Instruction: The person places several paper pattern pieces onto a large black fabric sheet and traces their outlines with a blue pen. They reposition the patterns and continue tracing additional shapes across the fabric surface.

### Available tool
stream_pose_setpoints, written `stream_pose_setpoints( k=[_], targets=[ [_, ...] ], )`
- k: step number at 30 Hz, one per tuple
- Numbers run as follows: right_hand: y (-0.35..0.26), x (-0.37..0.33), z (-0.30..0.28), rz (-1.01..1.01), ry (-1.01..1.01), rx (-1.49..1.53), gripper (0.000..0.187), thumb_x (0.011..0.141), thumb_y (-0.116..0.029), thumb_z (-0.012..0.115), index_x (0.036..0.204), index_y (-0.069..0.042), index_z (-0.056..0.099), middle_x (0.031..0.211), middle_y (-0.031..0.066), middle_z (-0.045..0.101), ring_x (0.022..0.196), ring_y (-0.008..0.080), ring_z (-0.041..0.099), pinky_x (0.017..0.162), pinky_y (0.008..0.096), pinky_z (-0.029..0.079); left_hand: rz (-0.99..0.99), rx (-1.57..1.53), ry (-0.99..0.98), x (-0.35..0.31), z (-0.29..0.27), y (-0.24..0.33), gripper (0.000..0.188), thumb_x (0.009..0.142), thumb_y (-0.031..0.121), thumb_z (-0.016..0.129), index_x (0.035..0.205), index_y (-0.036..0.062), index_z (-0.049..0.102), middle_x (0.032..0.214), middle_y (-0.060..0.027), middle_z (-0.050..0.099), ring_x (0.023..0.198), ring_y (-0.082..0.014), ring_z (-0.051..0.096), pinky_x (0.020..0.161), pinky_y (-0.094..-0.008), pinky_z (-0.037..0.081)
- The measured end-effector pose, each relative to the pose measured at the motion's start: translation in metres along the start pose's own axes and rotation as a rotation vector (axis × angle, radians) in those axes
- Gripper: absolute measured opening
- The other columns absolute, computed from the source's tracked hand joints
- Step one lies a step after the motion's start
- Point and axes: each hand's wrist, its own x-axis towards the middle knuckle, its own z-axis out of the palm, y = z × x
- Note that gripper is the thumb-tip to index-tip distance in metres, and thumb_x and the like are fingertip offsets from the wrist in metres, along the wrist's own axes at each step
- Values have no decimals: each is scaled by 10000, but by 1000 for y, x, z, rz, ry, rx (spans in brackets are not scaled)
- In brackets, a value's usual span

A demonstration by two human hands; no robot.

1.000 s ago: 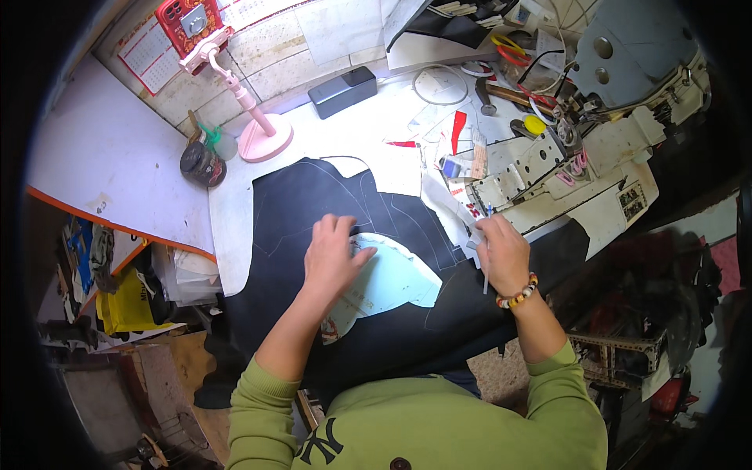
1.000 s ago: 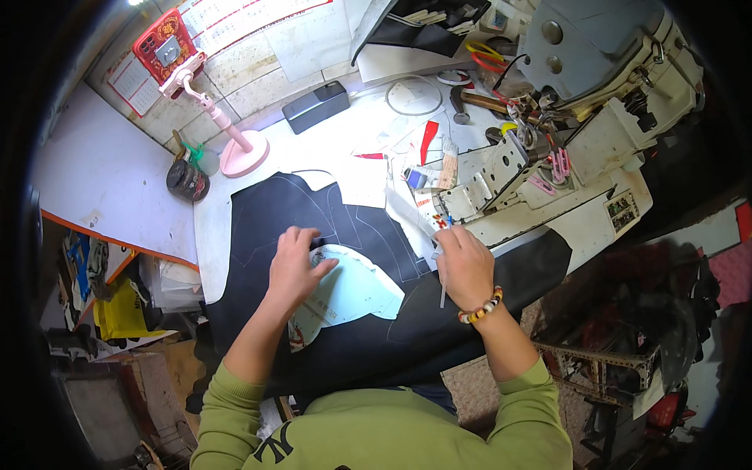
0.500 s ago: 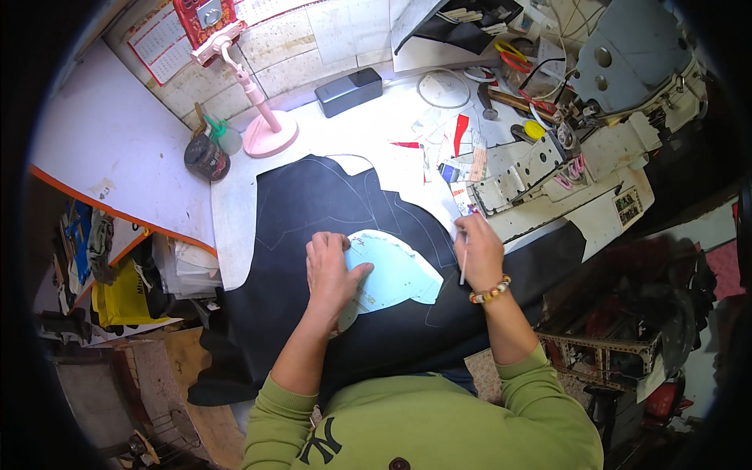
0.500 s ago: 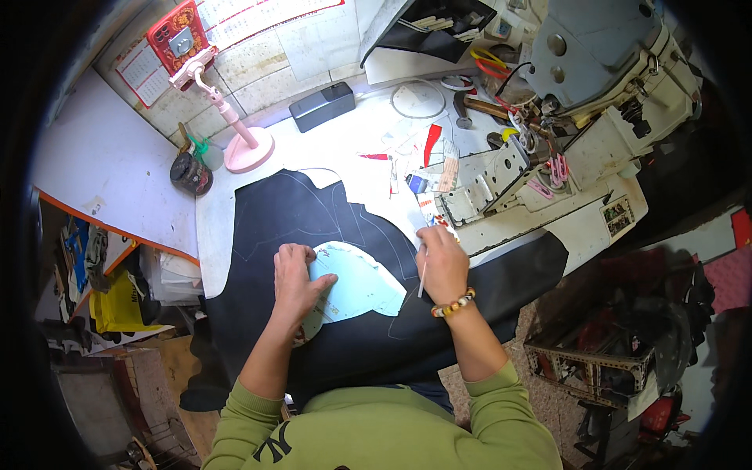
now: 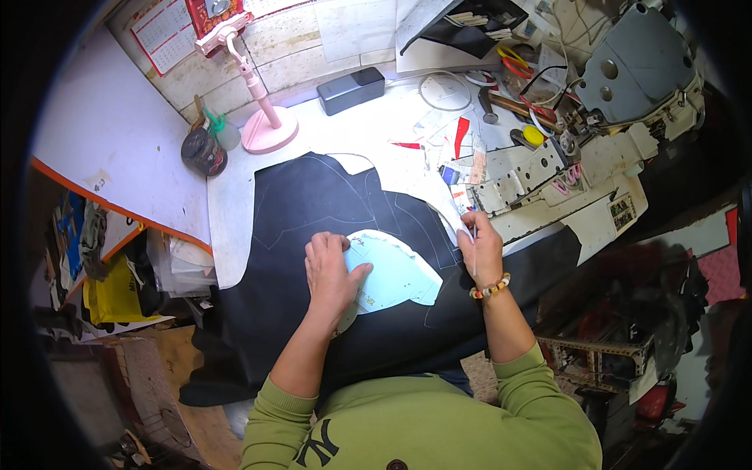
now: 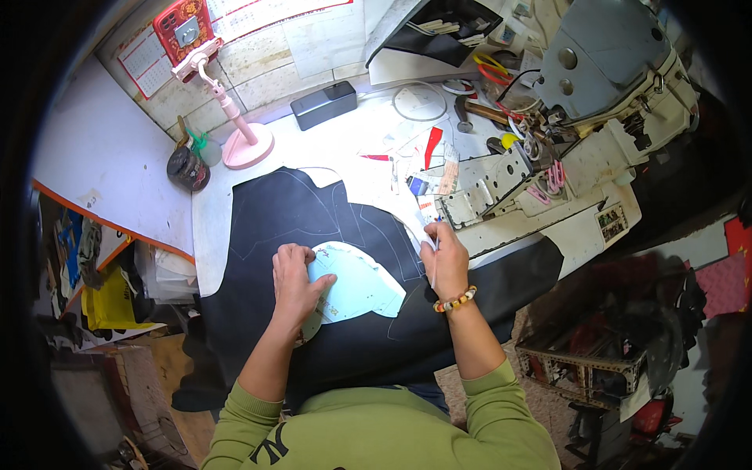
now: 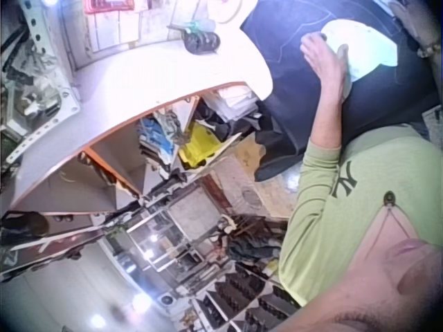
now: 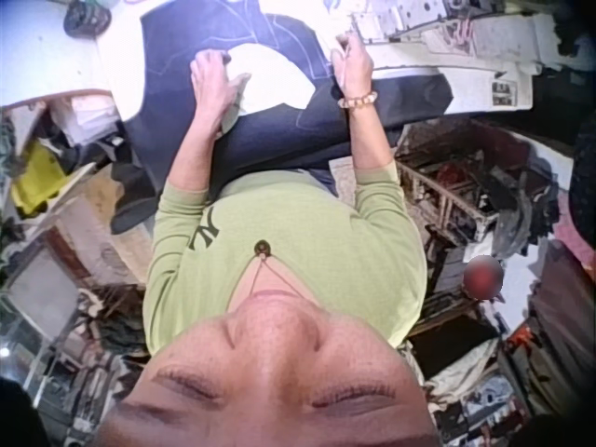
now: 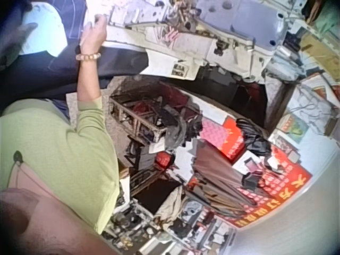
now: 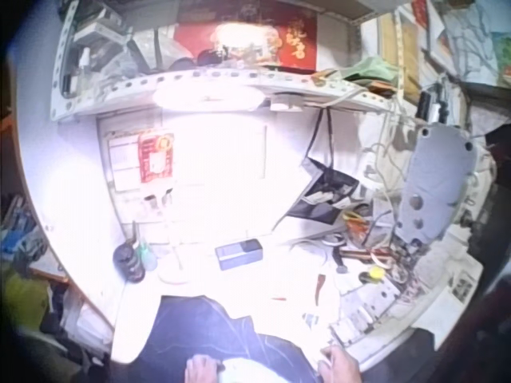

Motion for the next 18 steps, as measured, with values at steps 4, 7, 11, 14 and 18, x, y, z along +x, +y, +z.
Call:
stream_pose_setpoints(
  k=[4, 7, 11, 14, 18],
  targets=[
    [2, 2, -1, 45, -12, 21, 221, 828, -57, 656, 1034, -19, 587, 938, 164, 678, 803, 337, 663, 733, 376, 523, -9, 13, 4, 0, 1, 2, 464, 702, 144, 860, 1043, 32, 566, 1112, -111, 503, 1093, -294, 466, 963, -391, 391],
    [3, 2, -1, 63, -20, 37, 213, 832, -62, 650, 1030, -14, 589, 915, 162, 675, 783, 329, 658, 721, 374, 520, -19, 14, 11, 0, 2, 4, 465, 707, 144, 848, 1062, 34, 568, 1128, -117, 504, 1101, -297, 467, 969, -396, 383],
    [5, 3, -1, 65, -14, 67, 205, 838, -73, 643, 1025, -9, 587, 891, 158, 672, 759, 318, 651, 713, 374, 517, -18, 15, -3, 0, 1, 4, 475, 711, 152, 829, 1096, 41, 573, 1152, -126, 500, 1121, -303, 467, 980, -402, 371],
    [6, 3, 0, 59, -8, 78, 199, 843, -80, 637, 1023, -10, 586, 880, 155, 671, 747, 310, 648, 707, 375, 515, -42, 29, -32, 2, 1, 5, 477, 713, 149, 826, 1104, 41, 575, 1160, -126, 499, 1136, -306, 466, 985, -403, 373],
    [6, 3, 0, 57, -5, 86, 195, 846, -81, 635, 1022, -13, 586, 870, 149, 668, 736, 299, 643, 702, 370, 513, -68, 40, -62, 3, 2, 8, 485, 719, 153, 821, 1124, 46, 575, 1170, -124, 497, 1148, -307, 467, 989, -407, 377]
  ],
)
